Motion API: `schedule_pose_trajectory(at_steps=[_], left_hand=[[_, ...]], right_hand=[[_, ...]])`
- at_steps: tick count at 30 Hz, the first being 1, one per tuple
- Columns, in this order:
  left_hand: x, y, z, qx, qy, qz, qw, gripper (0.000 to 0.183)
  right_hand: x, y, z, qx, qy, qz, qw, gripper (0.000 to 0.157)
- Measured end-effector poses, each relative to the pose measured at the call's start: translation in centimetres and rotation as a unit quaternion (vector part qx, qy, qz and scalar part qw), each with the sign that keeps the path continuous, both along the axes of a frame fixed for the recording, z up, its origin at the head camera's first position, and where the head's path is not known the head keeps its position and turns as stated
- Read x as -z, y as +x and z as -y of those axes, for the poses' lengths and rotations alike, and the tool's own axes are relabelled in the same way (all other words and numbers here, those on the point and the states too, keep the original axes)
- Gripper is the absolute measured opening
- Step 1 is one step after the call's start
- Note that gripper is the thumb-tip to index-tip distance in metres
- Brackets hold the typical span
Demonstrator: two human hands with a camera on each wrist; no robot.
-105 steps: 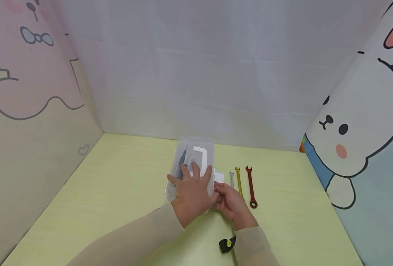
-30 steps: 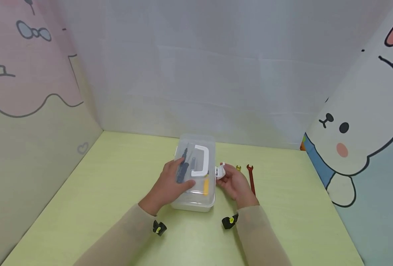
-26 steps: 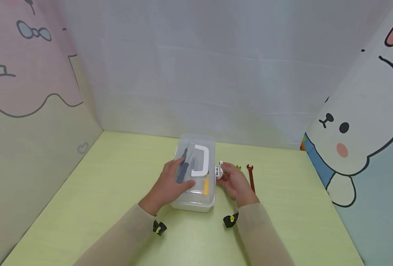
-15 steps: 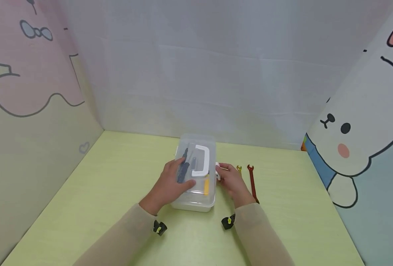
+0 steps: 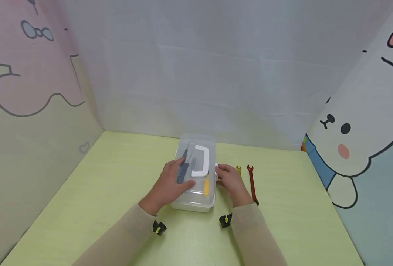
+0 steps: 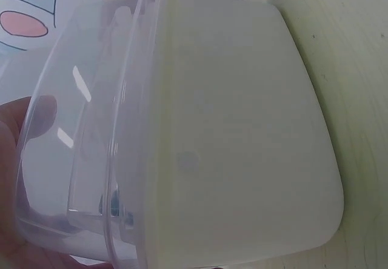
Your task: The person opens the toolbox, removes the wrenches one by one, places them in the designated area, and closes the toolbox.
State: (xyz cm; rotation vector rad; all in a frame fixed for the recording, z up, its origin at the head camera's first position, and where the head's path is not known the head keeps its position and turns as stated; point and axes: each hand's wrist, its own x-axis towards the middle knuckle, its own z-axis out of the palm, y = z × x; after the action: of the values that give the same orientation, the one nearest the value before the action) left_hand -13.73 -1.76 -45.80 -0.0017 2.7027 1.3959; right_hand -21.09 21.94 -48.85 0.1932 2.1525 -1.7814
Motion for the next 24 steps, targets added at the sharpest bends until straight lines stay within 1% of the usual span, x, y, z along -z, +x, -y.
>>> schedule_pose_trajectory(at_steps=[5, 10, 14, 19, 21, 24], left_hand=[[-0.1, 0.1, 0.0, 0.000, -0.002, -0.002, 1.0000, 0.094], [0.0, 0.1, -0.1, 0.005, -0.006, -0.009, 0.9999, 0.094], [0.1, 0.1, -0.1, 0.008, -0.012, -0.012, 0.9998, 0.094], [-0.1, 0.3, -0.1, 0.003, -0.020, -0.014, 0.9997, 0.093], [-0.1, 0.3, -0.1, 0.002, -0.021, -0.016, 0.9997, 0.092], [0.0, 0.3, -0.1, 0.004, -0.020, -0.017, 0.9996, 0.092]], right_hand=[[-0.9, 0.3, 0.6, -0.001, 0.064, -0.016, 0.998, 0.050], [-1.0, 0.7, 1.3, 0.008, 0.126, -0.035, 0.991, 0.047], [-1.0, 1.0, 1.6, 0.019, 0.133, -0.043, 0.990, 0.046], [-1.0, 1.1, 1.8, 0.021, 0.127, -0.059, 0.990, 0.047], [-1.0, 1.1, 1.9, 0.019, 0.120, -0.057, 0.991, 0.048], [-0.9, 1.0, 1.7, 0.019, 0.106, -0.038, 0.993, 0.048]])
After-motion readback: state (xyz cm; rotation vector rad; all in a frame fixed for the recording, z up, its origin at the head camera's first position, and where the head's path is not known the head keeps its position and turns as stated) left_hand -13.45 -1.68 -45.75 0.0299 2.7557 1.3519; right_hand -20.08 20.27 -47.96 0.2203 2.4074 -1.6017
